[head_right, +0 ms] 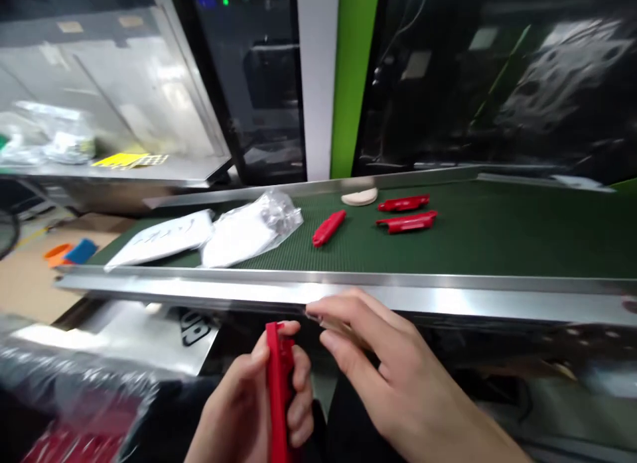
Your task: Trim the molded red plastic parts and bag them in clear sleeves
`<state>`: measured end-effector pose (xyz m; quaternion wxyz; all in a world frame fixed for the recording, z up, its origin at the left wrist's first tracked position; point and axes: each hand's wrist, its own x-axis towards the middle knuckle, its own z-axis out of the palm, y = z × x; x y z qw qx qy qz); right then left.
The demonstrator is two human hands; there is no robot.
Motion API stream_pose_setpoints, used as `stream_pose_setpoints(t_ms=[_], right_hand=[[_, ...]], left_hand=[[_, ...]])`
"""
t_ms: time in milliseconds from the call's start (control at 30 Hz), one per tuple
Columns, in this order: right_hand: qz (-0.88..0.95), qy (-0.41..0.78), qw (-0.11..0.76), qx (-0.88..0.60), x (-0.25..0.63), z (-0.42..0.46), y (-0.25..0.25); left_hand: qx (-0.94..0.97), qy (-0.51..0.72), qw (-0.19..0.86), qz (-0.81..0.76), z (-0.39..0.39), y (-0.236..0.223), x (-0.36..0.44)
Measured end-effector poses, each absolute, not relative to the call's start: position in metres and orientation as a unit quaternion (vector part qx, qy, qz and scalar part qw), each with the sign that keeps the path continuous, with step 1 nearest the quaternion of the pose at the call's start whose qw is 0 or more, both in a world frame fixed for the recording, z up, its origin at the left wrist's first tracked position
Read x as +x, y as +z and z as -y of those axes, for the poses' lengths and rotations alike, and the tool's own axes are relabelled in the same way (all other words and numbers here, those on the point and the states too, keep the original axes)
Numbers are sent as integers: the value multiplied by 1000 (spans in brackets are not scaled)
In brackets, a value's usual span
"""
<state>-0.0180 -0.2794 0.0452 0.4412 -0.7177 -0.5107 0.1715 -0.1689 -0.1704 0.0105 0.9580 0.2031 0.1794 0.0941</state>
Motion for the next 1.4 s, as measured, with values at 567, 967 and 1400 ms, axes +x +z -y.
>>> stream_pose_setpoints(t_ms=[567, 967, 1400], right_hand=[[670, -64, 308, -673, -48, 276, 21], [678, -74, 303, -666, -49, 278, 16], [675, -84, 276, -679, -51, 280, 13]], left_hand=[[314, 130, 884, -321, 183, 10, -193], [301, 131, 889, -320, 183, 11, -192], [290, 122, 887, -338, 185, 12, -192]])
